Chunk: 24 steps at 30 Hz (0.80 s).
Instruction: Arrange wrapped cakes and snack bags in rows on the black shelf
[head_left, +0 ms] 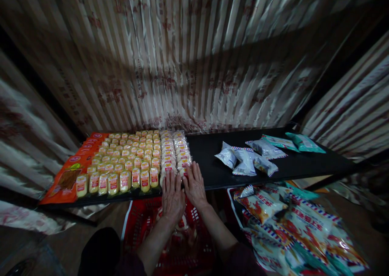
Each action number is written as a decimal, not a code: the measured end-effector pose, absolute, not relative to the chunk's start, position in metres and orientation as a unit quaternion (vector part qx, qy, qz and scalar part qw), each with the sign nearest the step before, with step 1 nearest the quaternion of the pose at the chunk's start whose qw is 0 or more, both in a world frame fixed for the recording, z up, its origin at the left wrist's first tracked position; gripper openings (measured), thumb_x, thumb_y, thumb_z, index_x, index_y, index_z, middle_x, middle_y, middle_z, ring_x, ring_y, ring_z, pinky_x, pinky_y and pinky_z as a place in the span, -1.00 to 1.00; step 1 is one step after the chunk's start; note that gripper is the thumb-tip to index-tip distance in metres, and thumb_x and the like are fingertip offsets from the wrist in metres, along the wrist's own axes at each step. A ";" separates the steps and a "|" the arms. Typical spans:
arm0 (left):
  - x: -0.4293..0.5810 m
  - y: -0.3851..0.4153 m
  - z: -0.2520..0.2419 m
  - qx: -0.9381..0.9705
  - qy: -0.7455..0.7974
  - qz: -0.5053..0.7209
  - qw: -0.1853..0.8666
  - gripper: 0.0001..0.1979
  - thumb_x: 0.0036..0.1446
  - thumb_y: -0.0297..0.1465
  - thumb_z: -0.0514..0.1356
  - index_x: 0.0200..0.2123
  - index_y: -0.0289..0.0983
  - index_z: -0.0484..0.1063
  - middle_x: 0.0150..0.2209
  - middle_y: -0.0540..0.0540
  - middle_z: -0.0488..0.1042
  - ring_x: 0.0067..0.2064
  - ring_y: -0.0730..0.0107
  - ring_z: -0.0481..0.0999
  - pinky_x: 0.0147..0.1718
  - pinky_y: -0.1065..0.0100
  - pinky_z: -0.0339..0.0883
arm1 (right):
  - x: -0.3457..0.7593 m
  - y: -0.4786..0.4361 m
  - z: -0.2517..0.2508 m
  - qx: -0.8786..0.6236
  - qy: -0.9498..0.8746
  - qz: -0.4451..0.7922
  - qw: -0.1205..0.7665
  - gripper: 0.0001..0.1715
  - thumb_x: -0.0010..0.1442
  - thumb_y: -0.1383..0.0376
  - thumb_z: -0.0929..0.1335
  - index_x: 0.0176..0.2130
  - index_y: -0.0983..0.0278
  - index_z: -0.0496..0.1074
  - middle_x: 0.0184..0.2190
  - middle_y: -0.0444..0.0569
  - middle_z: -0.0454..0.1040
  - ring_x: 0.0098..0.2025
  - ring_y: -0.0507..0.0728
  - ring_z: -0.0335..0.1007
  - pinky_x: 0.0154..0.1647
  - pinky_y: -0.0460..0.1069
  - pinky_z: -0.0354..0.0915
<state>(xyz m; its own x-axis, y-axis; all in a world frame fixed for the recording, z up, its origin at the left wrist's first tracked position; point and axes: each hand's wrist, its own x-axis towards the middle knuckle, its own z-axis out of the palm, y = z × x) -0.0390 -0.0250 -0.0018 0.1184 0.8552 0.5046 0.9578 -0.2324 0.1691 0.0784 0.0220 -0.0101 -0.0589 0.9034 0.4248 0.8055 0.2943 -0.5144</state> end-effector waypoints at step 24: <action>-0.052 -0.009 -0.003 -0.772 -0.586 -0.226 0.099 -0.41 0.22 -0.25 0.03 0.28 -0.29 0.08 0.34 -0.19 0.03 0.38 0.10 -0.14 0.29 -0.01 -0.11 | 0.078 0.025 0.002 -0.616 -0.762 -0.021 0.197 -0.40 0.35 0.17 0.08 0.30 0.28 0.05 0.36 0.13 -0.06 0.38 0.27 -0.21 0.24 0.17 0.04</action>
